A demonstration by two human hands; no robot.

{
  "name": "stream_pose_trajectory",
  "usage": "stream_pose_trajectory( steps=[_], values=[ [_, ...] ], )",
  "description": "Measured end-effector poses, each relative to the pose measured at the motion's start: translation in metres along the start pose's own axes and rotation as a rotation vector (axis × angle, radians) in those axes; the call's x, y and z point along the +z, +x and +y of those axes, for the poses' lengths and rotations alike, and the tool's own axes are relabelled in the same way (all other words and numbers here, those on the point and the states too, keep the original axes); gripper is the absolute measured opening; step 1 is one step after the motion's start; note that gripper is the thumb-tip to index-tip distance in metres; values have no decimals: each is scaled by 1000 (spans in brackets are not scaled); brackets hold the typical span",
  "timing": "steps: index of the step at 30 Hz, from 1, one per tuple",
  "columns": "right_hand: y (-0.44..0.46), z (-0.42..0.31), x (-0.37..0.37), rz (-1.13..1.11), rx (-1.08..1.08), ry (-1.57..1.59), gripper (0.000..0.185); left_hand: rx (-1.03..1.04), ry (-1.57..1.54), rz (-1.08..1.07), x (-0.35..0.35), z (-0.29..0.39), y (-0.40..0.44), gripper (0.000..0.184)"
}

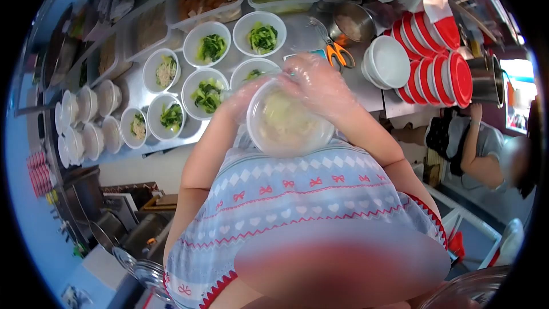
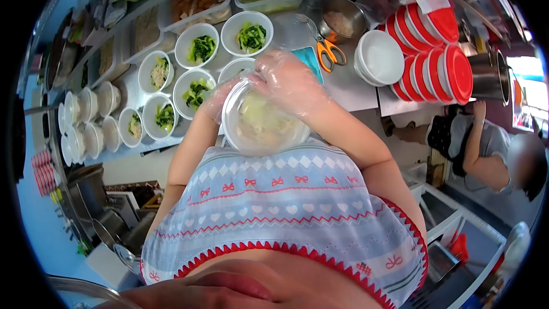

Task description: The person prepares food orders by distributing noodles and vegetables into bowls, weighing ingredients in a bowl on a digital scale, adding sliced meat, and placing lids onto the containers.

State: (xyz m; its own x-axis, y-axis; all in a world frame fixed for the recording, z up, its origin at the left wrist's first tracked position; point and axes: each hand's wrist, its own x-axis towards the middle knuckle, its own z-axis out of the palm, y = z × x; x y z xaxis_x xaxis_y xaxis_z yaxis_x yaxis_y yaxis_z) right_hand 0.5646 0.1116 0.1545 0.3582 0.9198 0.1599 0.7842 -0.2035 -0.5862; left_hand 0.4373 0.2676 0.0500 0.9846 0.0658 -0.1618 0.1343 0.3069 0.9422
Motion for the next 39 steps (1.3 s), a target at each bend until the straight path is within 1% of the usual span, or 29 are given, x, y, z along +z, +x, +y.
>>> stream_pose_trajectory(
  steps=[2,3,4,5,6,9,11,13,15,16,17,18,20,21,22,23,24,25,27,28,29,30,31,33,34,35,37,38,39],
  values=[
    [-9,1,-9,64,95,-40,29,-93,-184,22,11,8,-2,35],
    [-11,6,-15,52,88,-30,29,-240,-358,57,10,7,0,39],
    [-12,12,-22,-76,178,88,32,-385,-530,84,9,8,1,44],
    [-12,19,-27,-199,267,201,34,-382,-530,89,10,11,1,44],
    [-14,28,-28,-203,264,201,34,-370,-525,96,12,14,0,45],
    [-21,49,-22,-194,177,414,35,-276,-532,118,18,13,-5,47],
    [-24,52,-21,-230,254,696,33,-294,-759,94,20,15,-6,49],
    [-22,54,-22,-256,206,629,30,-325,-773,137,13,9,-4,48],
    [-17,50,-27,-280,147,565,29,-364,-410,210,0,2,-4,50],
    [-12,46,-33,-346,264,783,26,-356,-413,225,-9,-2,-4,50],
    [-8,42,-37,-416,385,998,22,-422,-346,151,-18,-6,-4,50],
    [-3,42,-39,-433,372,995,22,-485,-277,77,-22,-3,-4,49],
    [5,45,-41,-330,362,864,24,-466,-316,122,-23,-1,-8,50],
    [6,47,-44,-346,357,866,24,-455,-349,147,-19,1,-9,51],
    [7,51,-49,-318,288,766,23,-450,-350,157,-12,4,-9,51],
    [9,55,-53,-286,221,665,22,-423,-345,319,-3,6,-8,51],
    [7,59,-49,-201,180,713,21,-401,-340,480,4,6,-10,51],
    [3,61,-52,-208,180,716,21,-404,-344,485,5,0,-14,51],
    [0,58,-64,88,378,832,21,-170,-628,635,4,-19,-21,51],
    [4,52,-70,200,451,768,21,-5,-749,594,4,-22,-25,46],
    [12,48,-73,304,515,709,21,18,-756,635,3,-24,-33,46],
    [19,66,-65,392,453,674,22,167,-863,713,4,-23,-43,48],
    [27,78,-58,474,474,820,18,325,-965,786,4,-24,-54,50],
    [44,94,-34,534,346,1152,12,389,-961,927,-9,-37,-89,55],
    [49,103,-15,486,331,1164,12,495,-845,998,-14,-42,-106,62],
    [51,114,9,417,222,1035,12,594,-723,1067,-18,-49,-124,68],
    [59,112,54,274,24,867,20,627,-746,1200,-19,-55,-162,69],
    [63,103,75,167,15,822,18,692,-805,1291,-15,-54,-178,66],
    [72,90,101,114,-43,888,16,763,-864,1376,-13,-51,-192,63]
  ],
)
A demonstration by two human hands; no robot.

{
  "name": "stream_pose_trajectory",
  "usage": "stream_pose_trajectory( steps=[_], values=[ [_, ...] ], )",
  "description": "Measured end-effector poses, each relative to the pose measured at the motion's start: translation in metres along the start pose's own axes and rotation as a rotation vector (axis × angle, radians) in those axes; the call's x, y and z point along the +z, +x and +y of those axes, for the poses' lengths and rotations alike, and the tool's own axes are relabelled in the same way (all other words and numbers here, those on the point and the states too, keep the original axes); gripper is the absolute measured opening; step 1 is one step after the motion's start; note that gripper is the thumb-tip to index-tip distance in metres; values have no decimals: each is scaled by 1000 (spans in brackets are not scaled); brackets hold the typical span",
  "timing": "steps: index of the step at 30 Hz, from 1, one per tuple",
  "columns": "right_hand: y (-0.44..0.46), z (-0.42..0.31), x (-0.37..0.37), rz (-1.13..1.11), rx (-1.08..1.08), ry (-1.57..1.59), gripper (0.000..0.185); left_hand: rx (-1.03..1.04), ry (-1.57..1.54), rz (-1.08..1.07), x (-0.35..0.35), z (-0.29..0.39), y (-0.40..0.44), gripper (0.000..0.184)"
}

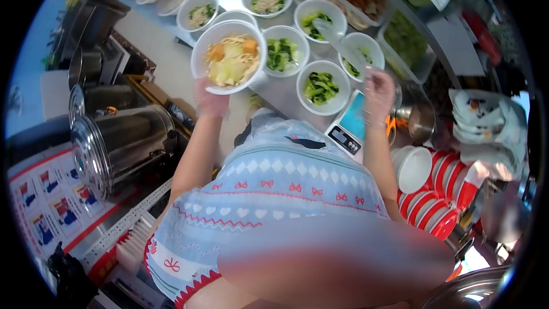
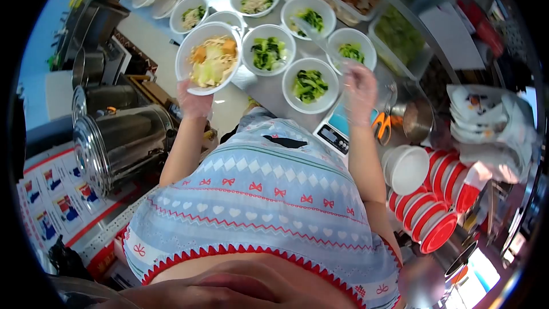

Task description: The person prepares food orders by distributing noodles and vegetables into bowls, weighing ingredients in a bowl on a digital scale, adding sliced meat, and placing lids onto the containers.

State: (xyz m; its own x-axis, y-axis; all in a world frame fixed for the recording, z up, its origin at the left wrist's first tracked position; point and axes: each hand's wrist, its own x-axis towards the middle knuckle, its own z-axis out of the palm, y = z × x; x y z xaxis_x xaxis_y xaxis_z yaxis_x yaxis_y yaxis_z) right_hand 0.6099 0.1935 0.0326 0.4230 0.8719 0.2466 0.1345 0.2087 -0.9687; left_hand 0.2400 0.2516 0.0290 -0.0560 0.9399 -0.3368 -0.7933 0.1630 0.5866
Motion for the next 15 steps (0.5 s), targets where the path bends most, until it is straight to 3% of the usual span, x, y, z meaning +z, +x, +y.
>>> stream_pose_trajectory(
  steps=[1,5,7,10,12,13,15],
  values=[
    [8,11,29,-65,-23,68,14,38,9,15,-11,11,-1,64],
    [69,6,152,-297,-511,-366,16,121,-18,120,-50,42,-13,64],
    [103,26,214,-429,-609,-389,14,128,-17,158,-55,55,-17,64],
    [148,72,302,-461,-686,-461,10,104,4,202,-65,70,-19,68],
    [170,91,347,-498,-552,-661,12,72,26,195,-71,78,-14,73],
    [174,104,367,-484,-544,-671,12,57,10,163,-74,81,-11,72],
    [177,128,392,-137,-567,-750,22,28,5,140,-76,87,-2,71]
  ],
)
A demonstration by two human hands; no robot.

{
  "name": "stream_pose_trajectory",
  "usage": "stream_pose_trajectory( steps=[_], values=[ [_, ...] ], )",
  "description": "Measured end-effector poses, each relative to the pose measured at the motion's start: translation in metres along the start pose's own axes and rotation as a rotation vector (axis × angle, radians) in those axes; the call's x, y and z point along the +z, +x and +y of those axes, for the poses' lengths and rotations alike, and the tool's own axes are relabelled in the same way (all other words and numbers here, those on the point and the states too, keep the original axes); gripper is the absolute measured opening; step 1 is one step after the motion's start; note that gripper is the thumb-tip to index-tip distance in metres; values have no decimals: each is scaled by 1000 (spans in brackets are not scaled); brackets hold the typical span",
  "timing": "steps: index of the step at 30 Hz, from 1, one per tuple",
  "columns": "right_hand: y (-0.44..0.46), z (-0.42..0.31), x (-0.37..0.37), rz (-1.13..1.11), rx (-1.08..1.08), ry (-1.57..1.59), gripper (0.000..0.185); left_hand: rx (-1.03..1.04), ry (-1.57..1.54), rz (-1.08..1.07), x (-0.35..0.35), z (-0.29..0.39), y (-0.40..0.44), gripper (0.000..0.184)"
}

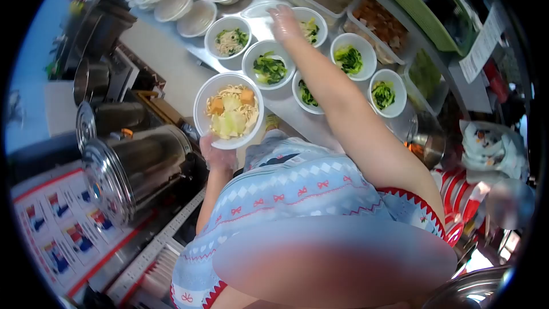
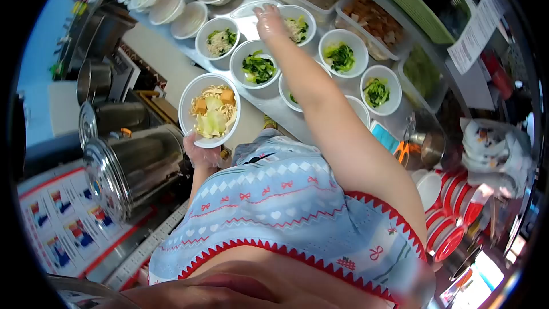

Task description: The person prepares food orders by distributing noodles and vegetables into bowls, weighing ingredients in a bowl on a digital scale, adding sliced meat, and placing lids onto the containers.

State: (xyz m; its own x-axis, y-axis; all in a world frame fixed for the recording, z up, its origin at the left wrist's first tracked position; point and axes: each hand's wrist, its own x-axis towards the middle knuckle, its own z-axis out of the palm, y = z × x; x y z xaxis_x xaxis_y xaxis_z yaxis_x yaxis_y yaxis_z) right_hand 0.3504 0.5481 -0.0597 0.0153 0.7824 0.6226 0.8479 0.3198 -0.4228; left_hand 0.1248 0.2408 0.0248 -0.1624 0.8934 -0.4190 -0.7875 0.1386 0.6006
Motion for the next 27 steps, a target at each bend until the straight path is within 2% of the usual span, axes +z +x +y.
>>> stream_pose_trajectory(
  steps=[1,3,5,8,10,11,12,13,14,16,17,19,20,22,23,25,26,27],
  values=[
    [-4,-3,1,4,33,-31,22,-40,16,-15,-5,4,6,71],
    [-17,-4,-10,-40,115,274,24,-153,6,-93,-14,11,26,72],
    [-40,-6,-59,-98,136,406,25,-254,99,-154,5,22,37,73],
    [-106,3,-152,-127,247,337,26,-307,384,-275,34,18,59,75],
    [-170,4,-214,-75,533,344,25,-479,453,-378,44,1,76,74],
    [-199,1,-241,-39,590,298,25,-575,477,-444,48,-10,87,73],
    [-226,0,-267,80,828,517,24,-709,538,-562,52,-25,100,63],
    [-243,-7,-291,213,1036,747,24,-752,554,-590,57,-49,102,63],
    [-256,-16,-315,245,1052,723,24,-452,1057,-947,64,-76,105,54],
    [-263,-37,-367,368,1295,846,41,-548,1146,-945,95,-129,79,46],
    [-281,-29,-379,367,1363,740,51,-957,730,-570,122,-157,45,47],
    [-299,-25,-410,436,1361,547,49,-949,591,-784,152,-208,-5,55],
    [-312,-19,-425,457,1361,482,48,-987,586,-752,173,-221,-34,60],
    [-365,39,-436,227,1391,224,45,-1018,581,-720,187,-251,-75,65],
    [-383,67,-436,223,1386,227,45,-1021,554,-748,184,-270,-88,66],
    [-409,125,-430,595,1373,753,41,-1006,524,-765,174,-300,-99,68],
    [-412,146,-431,580,1375,763,41,-1003,504,-800,170,-309,-105,69],
    [-410,166,-430,573,1520,925,40,-996,484,-838,167,-316,-110,70]
  ],
)
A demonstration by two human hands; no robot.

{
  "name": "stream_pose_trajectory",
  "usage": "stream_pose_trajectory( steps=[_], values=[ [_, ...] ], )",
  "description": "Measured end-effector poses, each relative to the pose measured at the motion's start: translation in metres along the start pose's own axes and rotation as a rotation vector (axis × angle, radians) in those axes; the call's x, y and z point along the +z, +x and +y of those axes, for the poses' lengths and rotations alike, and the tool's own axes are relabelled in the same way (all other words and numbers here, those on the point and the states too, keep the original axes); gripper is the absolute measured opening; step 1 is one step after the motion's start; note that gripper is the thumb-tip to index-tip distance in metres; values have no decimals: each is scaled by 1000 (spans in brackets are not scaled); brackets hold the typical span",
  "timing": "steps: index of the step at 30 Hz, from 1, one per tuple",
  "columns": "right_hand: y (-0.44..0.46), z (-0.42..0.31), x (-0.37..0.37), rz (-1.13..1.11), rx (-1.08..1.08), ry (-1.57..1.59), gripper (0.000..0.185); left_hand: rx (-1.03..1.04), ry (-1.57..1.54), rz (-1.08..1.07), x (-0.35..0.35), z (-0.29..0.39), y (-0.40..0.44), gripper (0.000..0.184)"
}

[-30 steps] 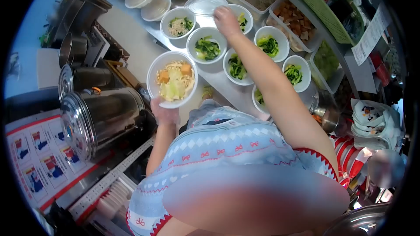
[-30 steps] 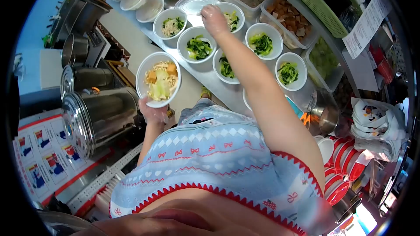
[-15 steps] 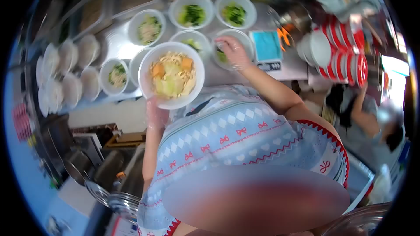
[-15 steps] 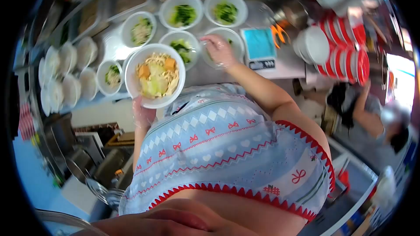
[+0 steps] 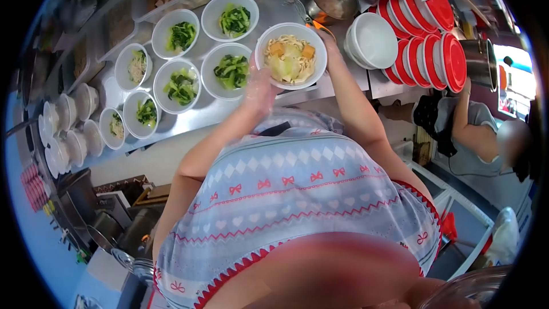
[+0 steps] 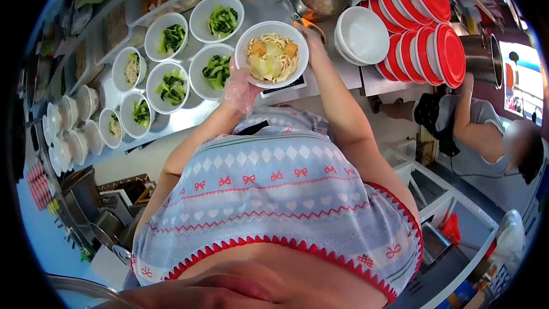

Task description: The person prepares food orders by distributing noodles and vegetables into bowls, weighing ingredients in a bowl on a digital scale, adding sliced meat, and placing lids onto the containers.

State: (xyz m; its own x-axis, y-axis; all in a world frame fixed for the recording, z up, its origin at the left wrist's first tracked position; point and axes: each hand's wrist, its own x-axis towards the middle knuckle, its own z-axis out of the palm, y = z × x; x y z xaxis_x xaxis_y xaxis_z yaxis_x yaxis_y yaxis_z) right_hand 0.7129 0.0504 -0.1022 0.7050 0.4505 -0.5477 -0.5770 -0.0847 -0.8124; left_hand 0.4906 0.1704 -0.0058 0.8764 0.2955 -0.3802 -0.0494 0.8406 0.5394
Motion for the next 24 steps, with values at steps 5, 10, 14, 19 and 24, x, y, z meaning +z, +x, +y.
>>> stream_pose_trajectory(
  steps=[5,10,14,19,24],
  values=[
    [96,20,-15,-177,-320,-938,41,46,12,164,12,-16,-3,73],
    [48,-23,21,-30,-451,-1053,42,-1,319,329,7,-30,-3,73],
    [-46,-99,44,108,-270,-877,27,-34,355,392,-14,-50,8,73],
    [-122,-140,-26,370,-640,-780,19,-37,244,413,15,-44,23,74],
    [-145,-115,-108,367,-165,-297,24,-115,255,478,21,-45,38,71]
  ],
)
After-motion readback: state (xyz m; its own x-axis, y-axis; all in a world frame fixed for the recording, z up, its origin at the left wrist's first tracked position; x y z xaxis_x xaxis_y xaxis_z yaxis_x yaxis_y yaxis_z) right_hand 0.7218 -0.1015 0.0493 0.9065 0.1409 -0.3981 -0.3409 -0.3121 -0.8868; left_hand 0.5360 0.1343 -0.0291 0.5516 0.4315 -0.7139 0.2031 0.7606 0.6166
